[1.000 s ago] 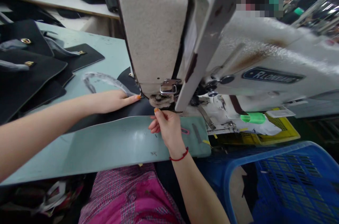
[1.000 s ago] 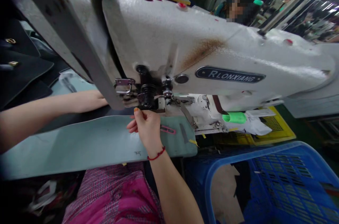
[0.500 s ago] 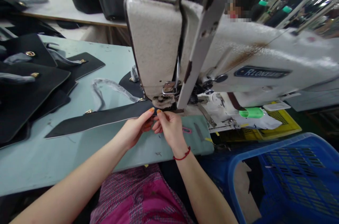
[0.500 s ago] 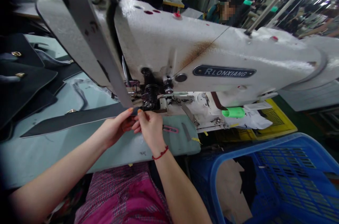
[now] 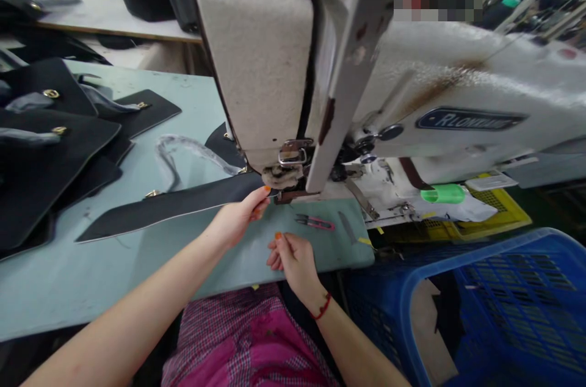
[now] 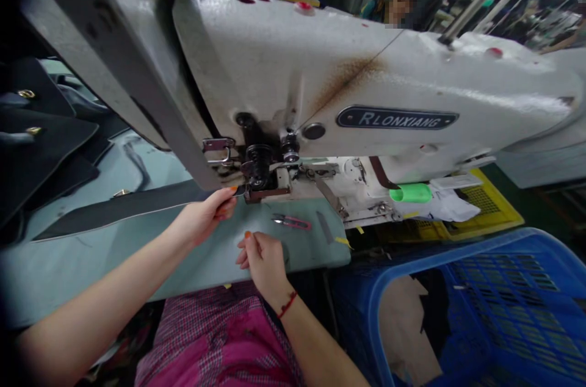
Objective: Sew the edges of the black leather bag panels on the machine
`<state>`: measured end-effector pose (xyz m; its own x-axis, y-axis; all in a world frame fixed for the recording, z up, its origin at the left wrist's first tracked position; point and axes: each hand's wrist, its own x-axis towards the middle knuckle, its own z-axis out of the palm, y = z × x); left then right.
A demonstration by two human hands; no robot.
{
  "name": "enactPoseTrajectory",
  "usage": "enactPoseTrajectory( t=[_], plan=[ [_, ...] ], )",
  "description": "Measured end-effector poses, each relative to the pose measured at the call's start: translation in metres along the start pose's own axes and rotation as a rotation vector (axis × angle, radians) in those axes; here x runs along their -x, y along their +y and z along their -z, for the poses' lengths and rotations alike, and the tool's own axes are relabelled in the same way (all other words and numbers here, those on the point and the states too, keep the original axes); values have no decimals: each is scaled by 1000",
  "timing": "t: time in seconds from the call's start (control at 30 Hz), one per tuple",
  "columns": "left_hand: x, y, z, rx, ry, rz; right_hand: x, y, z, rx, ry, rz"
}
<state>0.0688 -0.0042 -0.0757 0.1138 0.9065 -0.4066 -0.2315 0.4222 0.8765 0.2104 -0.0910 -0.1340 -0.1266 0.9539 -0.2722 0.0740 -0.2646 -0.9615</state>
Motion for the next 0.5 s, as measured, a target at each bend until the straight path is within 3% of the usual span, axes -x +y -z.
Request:
enactPoseTrajectory(
  t=[0.17,0.5],
  plan=[
    [-9,-2,3,54,2,-36,1,19,2,87,-23,7],
    [-6,-5,-13,176,152,-83,3,17,5,145,-44,16]
  ],
)
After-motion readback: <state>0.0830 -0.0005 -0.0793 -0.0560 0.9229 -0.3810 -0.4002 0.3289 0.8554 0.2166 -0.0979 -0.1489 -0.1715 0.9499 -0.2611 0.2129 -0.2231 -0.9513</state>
